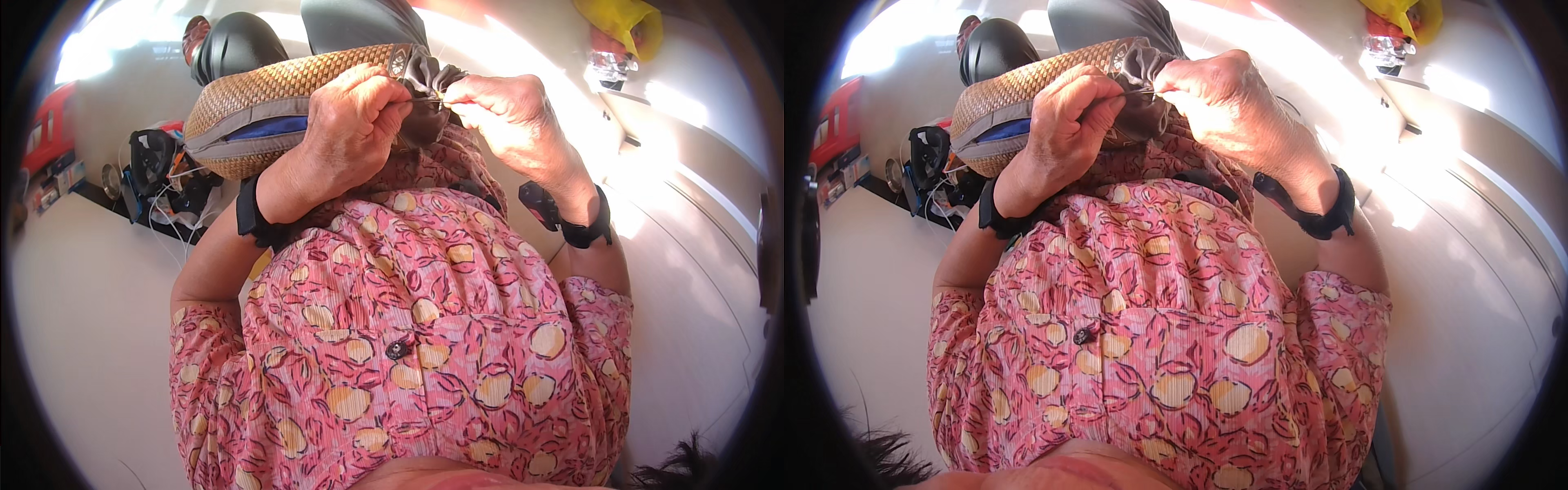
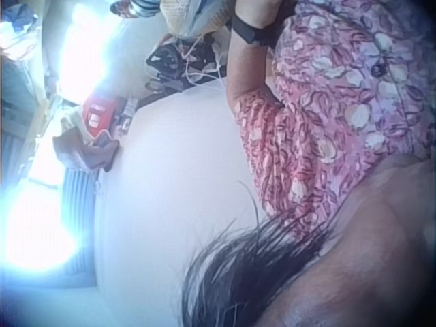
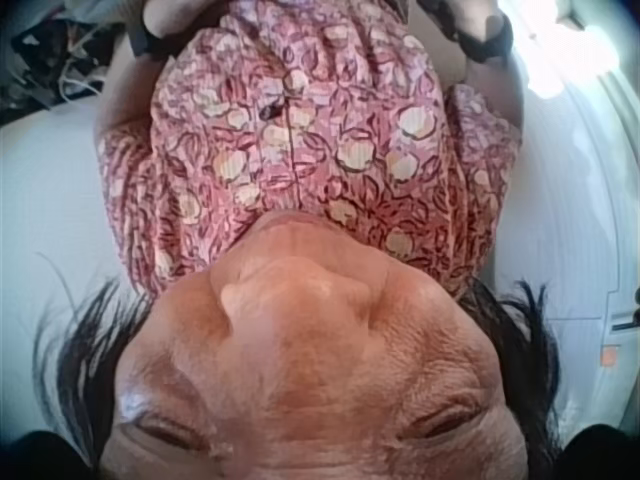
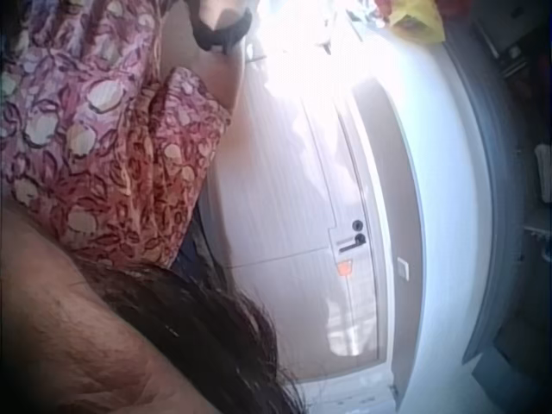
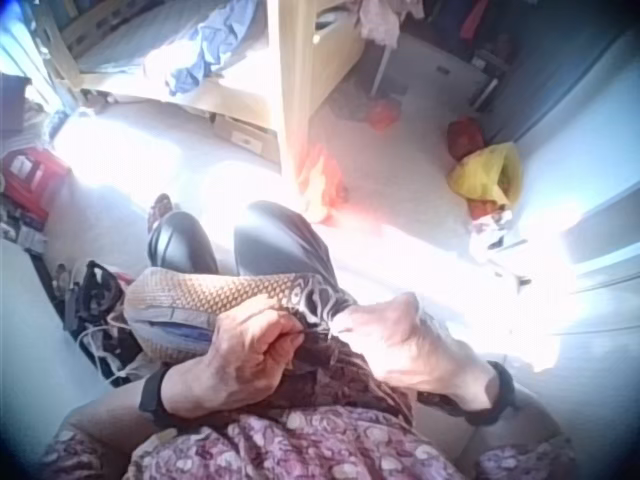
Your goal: The person sews the inner lining and zipper of a woven bag by hand using a needle and thread while sitting on the floor.
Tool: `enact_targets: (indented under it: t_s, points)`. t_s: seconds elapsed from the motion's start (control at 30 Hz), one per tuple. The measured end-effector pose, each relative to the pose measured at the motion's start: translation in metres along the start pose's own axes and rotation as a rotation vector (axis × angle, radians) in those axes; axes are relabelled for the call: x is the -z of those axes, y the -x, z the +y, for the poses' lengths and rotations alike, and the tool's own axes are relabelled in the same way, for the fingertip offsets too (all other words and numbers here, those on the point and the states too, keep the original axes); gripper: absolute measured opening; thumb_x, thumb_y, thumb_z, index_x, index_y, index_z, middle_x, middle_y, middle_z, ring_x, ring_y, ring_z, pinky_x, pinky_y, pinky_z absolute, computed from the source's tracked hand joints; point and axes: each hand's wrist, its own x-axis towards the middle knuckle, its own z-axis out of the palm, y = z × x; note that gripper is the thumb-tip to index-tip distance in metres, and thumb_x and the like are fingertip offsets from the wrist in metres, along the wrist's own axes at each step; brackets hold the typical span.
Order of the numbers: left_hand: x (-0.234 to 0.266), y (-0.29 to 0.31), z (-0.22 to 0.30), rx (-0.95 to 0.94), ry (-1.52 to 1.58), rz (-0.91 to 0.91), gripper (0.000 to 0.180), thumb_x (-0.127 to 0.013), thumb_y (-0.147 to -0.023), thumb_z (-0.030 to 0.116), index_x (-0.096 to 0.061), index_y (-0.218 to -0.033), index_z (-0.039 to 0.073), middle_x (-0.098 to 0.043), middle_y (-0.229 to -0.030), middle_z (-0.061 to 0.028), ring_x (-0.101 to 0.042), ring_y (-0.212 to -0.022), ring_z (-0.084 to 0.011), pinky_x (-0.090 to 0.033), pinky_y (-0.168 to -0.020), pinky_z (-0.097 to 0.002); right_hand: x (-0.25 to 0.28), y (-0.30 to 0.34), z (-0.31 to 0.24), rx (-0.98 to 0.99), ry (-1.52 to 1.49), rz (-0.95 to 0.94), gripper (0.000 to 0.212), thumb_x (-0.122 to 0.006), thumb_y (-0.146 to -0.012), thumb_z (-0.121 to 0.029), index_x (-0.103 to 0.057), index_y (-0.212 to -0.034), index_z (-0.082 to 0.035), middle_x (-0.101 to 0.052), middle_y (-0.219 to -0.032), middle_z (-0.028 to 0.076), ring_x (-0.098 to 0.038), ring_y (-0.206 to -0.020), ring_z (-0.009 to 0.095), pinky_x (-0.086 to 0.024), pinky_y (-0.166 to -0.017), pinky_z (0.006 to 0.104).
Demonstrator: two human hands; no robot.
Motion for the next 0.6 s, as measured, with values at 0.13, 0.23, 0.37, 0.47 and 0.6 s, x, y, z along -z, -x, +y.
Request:
enact_targets:
  t_s: [0.13, 0.23, 0.37, 0.47, 0.6]
  points:
    - [0.001, 0.000, 0.000, 0.005, 0.018, -0.013, 0.011, -0.068, -0.072, 0.000, -0.058, -0.077, 0.002, -0.056, -0.071, -0.0116, -0.057, -0.066, -0.0323, -0.046, -0.057, -0.0384, 0.004, -0.002, 0.006, -0.046, -0.059, -0.057, 0.012, -0.059, -0.081, 0.007, -0.064, -0.091, 0.003, -0.059, -0.070, 0.004, -0.055, -0.063, 0.008, -0.046, -0.060, 0.0224]
    - [0.001, -0.001, -0.002, 0.014, 0.040, -0.039, 0.011, -0.067, -0.072, -0.001, -0.058, -0.078, 0.001, -0.056, -0.071, -0.0117, -0.057, -0.066, -0.0320, -0.046, -0.057, -0.0382, -0.001, -0.003, 0.015, -0.089, -0.270, -0.022, 0.008, -0.059, -0.080, 0.004, -0.063, -0.085, 0.000, -0.057, -0.062, 0.003, -0.053, -0.057, 0.008, -0.043, -0.053, 0.0231]
    - [0.002, -0.002, -0.001, 0.024, 0.057, -0.051, 0.010, -0.066, -0.072, -0.002, -0.058, -0.078, 0.001, -0.056, -0.070, -0.0120, -0.057, -0.066, -0.0316, -0.046, -0.058, -0.0375, 0.004, -0.005, 0.019, -0.202, -0.396, -0.095, 0.011, -0.060, -0.081, 0.002, -0.067, -0.088, -0.002, -0.058, -0.064, -0.001, -0.049, -0.056, 0.004, -0.039, -0.050, 0.0200]
    - [0.003, -0.002, -0.002, 0.029, 0.073, -0.071, 0.010, -0.065, -0.074, -0.003, -0.058, -0.079, -0.001, -0.056, -0.072, -0.0119, -0.057, -0.066, -0.0303, -0.046, -0.059, -0.0354, 0.005, -0.006, 0.028, -0.274, -0.506, -0.149, 0.011, -0.060, -0.083, 0.000, -0.069, -0.089, -0.002, -0.058, -0.064, -0.001, -0.048, -0.054, 0.003, -0.037, -0.049, 0.0185]
    - [0.007, -0.002, 0.000, 0.067, 0.116, -0.116, 0.010, -0.063, -0.077, -0.007, -0.056, -0.083, -0.004, -0.056, -0.075, -0.0114, -0.056, -0.068, -0.0278, -0.046, -0.063, -0.0324, 0.007, -0.009, 0.030, -0.326, -0.608, -0.180, 0.010, -0.061, -0.084, -0.002, -0.069, -0.090, -0.001, -0.060, -0.065, 0.001, -0.048, -0.053, 0.002, -0.036, -0.048, 0.0175]
